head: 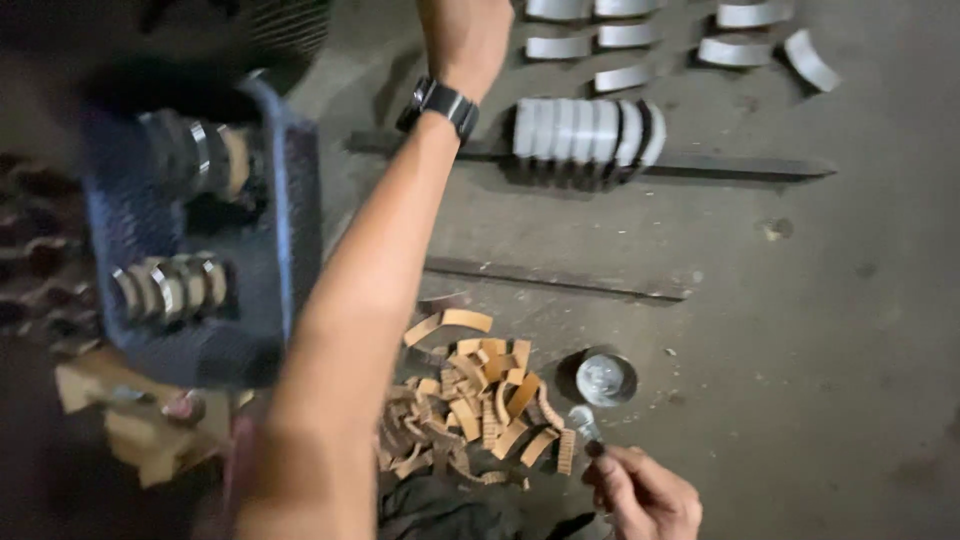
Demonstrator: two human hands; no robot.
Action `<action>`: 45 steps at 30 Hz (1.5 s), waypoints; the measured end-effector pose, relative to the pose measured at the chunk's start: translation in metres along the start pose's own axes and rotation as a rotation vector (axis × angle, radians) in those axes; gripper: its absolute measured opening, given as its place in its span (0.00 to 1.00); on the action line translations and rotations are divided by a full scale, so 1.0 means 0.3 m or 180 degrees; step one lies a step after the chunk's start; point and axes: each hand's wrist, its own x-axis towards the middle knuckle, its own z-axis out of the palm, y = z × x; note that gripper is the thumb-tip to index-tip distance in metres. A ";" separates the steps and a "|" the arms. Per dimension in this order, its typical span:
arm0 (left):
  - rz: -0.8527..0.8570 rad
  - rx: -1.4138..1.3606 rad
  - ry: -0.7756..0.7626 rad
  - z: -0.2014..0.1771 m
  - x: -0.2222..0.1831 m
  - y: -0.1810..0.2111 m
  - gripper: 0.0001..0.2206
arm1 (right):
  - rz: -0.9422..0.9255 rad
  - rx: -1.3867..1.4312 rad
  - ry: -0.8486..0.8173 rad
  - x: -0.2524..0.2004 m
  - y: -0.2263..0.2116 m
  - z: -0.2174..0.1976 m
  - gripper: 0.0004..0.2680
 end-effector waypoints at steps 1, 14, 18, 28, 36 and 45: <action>0.0088 -0.0123 -0.0293 -0.079 -0.008 0.040 0.10 | -0.0196 0.0097 0.0001 0.008 -0.040 0.010 0.05; -0.0337 0.0146 -0.1899 -1.081 -1.025 0.123 0.11 | -0.0801 -0.0887 -0.0046 -0.117 -0.263 0.156 0.05; -0.0182 -0.0171 -0.2113 -1.127 -1.076 0.183 0.12 | -0.0925 -0.1066 -0.0167 -0.171 -0.302 0.178 0.07; -0.0100 0.0562 -0.1428 -1.168 -1.106 0.221 0.04 | -0.1134 -0.1332 -0.0106 -0.282 -0.336 0.190 0.07; 0.0402 0.0410 -0.1511 -1.134 -1.164 0.162 0.04 | -0.1487 -0.1280 -0.0184 -0.319 -0.352 0.182 0.07; -0.0559 0.0590 -0.2642 -1.148 -1.230 0.158 0.04 | -0.1408 -0.1446 -0.0156 -0.320 -0.342 0.166 0.08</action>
